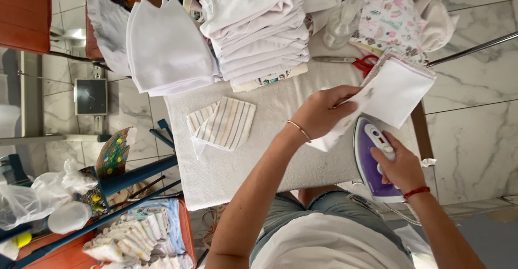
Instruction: Ironing small pieces of patterned fabric on a work table in a sewing factory
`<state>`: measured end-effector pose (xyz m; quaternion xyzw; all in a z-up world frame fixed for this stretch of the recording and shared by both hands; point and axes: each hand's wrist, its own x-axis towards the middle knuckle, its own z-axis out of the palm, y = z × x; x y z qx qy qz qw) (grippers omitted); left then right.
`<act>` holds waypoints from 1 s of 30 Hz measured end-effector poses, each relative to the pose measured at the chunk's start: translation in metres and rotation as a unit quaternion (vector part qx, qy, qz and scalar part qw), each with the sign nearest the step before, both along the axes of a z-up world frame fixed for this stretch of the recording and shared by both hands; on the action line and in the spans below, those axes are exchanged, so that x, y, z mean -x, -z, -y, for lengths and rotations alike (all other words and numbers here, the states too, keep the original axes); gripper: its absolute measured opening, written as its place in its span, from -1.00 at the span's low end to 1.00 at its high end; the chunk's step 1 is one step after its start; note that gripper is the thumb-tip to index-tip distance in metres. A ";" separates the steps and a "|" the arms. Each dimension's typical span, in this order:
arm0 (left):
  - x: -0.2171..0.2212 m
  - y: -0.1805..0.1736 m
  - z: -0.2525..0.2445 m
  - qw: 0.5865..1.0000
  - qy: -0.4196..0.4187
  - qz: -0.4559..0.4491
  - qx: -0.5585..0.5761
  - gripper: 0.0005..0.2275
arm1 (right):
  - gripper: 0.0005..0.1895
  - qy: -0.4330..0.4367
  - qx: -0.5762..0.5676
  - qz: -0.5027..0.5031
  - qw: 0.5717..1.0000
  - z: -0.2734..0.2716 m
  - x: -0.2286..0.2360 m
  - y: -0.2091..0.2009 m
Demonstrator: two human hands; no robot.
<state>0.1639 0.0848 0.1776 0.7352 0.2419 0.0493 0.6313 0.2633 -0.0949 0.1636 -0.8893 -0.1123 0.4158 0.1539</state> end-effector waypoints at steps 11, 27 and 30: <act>-0.058 0.089 0.005 0.886 -0.283 0.297 0.216 -0.71 | -0.41 0.044 -0.092 0.008 0.995 0.009 -0.002 0.010; 0.187 0.159 0.013 0.801 -0.313 -0.337 -0.383 -0.85 | -0.46 -0.007 -0.035 0.012 0.999 -0.003 0.006 0.013; 0.192 0.148 0.001 0.812 -0.307 -0.302 -0.395 -0.84 | -0.46 -0.014 -0.038 0.011 0.999 -0.007 0.008 0.012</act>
